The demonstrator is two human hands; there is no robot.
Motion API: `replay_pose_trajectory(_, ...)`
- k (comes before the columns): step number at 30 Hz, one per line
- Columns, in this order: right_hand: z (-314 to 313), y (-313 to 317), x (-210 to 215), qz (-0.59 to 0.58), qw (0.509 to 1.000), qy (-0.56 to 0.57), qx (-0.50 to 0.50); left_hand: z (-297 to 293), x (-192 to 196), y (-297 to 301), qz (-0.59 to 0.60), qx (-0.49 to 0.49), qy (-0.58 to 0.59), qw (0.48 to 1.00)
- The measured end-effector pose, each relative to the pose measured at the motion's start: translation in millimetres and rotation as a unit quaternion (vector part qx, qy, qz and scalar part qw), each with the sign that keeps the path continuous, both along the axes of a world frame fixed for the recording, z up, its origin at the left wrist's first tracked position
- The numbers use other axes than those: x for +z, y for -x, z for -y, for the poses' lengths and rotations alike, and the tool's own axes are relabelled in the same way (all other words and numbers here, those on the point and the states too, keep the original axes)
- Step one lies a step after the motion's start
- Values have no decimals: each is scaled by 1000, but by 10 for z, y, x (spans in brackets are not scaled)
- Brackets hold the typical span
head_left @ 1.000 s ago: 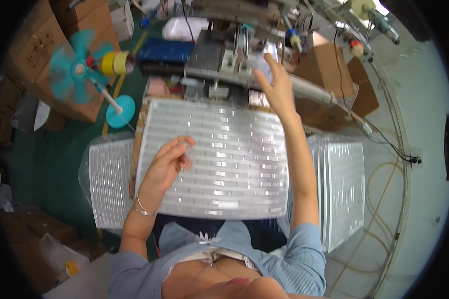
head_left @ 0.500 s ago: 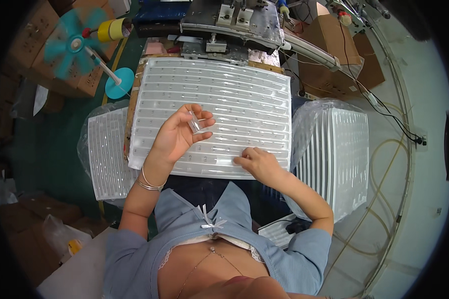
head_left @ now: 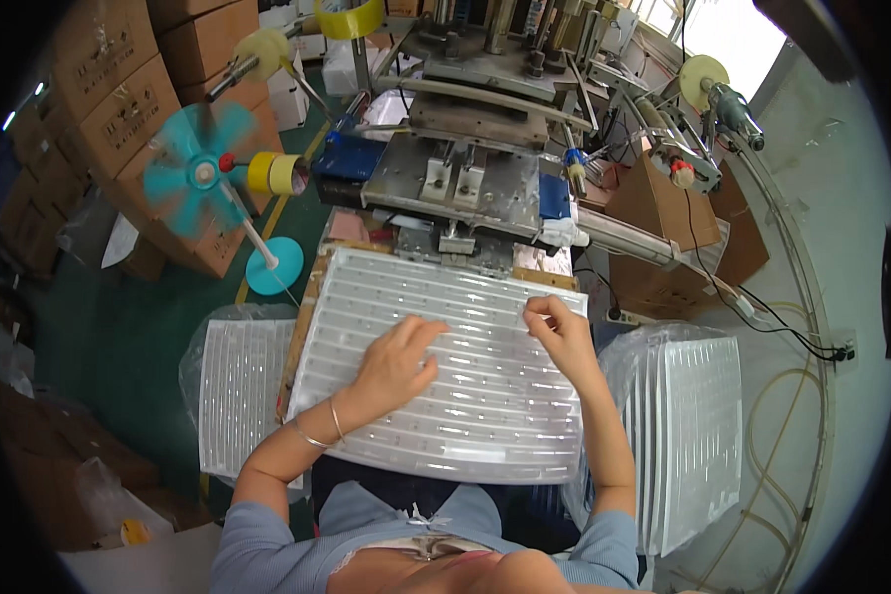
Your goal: The person assembles clear plastic trays by placing them on a machine and pressing down to secure them. They repeatedly pick up trays from a stack, position them on the machine, and manipulate the machine's components to complete the assembly process.
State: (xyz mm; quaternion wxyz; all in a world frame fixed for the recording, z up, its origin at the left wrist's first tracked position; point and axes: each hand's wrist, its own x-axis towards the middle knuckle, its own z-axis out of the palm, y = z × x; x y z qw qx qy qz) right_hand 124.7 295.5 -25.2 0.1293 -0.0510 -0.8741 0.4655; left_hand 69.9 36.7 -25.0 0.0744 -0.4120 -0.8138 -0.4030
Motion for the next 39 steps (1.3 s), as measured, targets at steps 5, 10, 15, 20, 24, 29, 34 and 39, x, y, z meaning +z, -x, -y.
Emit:
replay_pose_trajectory(5, 41, 187, 49, -48, 993, 107, 5, 49, 83, 591, -109, 88, 17, 990)
replay_pose_trajectory(10, -91, 313, 259, -110, 989, 98, -20, -511, 535, 1176, -257, 175, 46, 949)
replay_pose_trajectory(15, -164, 807, 297, -164, 982, 29, -90, -1057, 609, 1782, -239, 176, 129, 946)
replay_pose_trajectory(20, 86, 1339, 491, -306, 943, -92, -98, -1114, 695, 1784, -281, 95, 41, 954)
replay_pose_trajectory(24, 221, 1688, 612, -371, 871, -306, -101, -587, 724, 1288, -123, 55, -132, 982)
replay_pose_trajectory(29, 98, 1951, 481, -289, 894, -303, -159, -101, 416, 842, -33, -3, -133, 991)
replay_pose_trajectory(34, 70, 1806, 358, -305, 906, -256, -147, -27, 483, 378, -32, 24, -97, 994)
replay_pose_trajectory(39, 14, 547, 385, -221, 956, -173, -92, -193, 223, -306, -112, -94, -60, 987)
